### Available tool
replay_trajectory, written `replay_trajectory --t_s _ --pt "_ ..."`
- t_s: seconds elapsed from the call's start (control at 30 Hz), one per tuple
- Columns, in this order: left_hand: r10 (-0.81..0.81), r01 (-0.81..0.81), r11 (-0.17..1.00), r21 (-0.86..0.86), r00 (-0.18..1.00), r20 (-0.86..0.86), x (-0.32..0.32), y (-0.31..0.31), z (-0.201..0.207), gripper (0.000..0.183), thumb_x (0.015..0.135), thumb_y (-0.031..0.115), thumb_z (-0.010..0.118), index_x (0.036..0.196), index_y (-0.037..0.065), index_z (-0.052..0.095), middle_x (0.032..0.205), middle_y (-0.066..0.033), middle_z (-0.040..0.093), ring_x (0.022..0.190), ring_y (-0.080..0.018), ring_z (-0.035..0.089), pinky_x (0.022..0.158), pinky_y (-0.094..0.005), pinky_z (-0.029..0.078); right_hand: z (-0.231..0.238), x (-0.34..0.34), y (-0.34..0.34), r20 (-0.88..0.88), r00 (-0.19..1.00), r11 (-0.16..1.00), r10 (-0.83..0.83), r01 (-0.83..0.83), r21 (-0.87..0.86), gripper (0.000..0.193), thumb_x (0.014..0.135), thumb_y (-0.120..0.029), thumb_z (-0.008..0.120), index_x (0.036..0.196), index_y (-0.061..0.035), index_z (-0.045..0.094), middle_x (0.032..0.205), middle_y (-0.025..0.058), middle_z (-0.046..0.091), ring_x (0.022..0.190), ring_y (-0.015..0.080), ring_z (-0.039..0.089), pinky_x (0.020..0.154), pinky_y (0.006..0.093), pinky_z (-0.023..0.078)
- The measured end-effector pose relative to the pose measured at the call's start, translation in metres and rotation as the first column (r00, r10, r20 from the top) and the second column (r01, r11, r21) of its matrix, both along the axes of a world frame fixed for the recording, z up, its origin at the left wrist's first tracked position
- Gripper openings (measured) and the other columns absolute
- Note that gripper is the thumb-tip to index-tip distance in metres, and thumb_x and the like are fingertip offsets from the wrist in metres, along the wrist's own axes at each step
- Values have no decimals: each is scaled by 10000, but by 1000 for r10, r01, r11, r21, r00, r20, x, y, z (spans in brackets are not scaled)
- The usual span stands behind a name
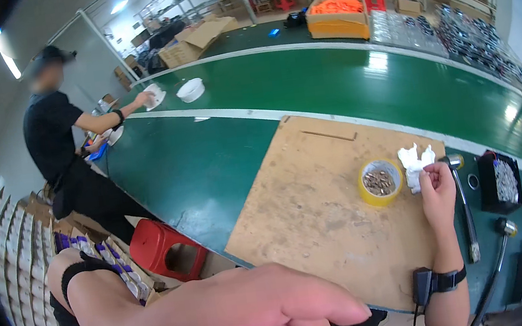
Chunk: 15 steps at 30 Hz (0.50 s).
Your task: The person assembles white plastic electrical housings by inserting small metallic components into the central cavity. They use a small metal rod and a hammer to tap the components into place, then inspect the fit by hand. The person handles multiple housings sequentially, placing finished units on the green conveyor belt.
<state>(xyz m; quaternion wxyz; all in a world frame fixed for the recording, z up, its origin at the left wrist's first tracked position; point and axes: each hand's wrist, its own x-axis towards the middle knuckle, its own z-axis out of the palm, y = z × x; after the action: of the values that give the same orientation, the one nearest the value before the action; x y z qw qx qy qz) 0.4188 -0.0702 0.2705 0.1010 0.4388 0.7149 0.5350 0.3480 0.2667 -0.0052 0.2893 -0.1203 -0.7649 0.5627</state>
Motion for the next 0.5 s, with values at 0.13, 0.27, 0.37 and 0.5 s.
replay_trajectory --t_s 0.13,0.27,0.37,0.5 --pt "-115 117 993 26 991 -67 -9 1 -22 208 956 143 617 1100 -5 589 860 -65 603 796 -155 571 713 -287 451 2 1 -3 6 1000 1000 -10 10 -3 87 946 -77 625 971 -2 587 787 -37 522 694 33 459 613 204 392" --pt "-219 225 972 60 971 -92 -21 3 -39 202 957 161 619 1075 -2 608 862 -68 619 805 -156 588 726 -291 463 4 2 1 54 998 999 -32 32 -7 92 945 -81 629 969 0 592 808 -29 553 696 31 481 618 204 411" --pt "-268 277 957 91 958 -103 -26 5 -50 200 958 174 621 1057 0 622 864 -70 630 813 -156 600 735 -294 471 -2 1 3 64 998 1000 -14 15 -17 90 946 -80 632 964 -2 591 820 -26 567 701 29 491 623 201 412" --pt "-339 354 925 135 933 -124 -34 12 -61 203 959 192 623 1033 4 640 866 -73 645 822 -158 617 748 -298 482 0 3 6 80 997 1000 -7 9 -21 81 950 -73 632 967 -4 593 827 -28 572 714 28 494 640 197 414"
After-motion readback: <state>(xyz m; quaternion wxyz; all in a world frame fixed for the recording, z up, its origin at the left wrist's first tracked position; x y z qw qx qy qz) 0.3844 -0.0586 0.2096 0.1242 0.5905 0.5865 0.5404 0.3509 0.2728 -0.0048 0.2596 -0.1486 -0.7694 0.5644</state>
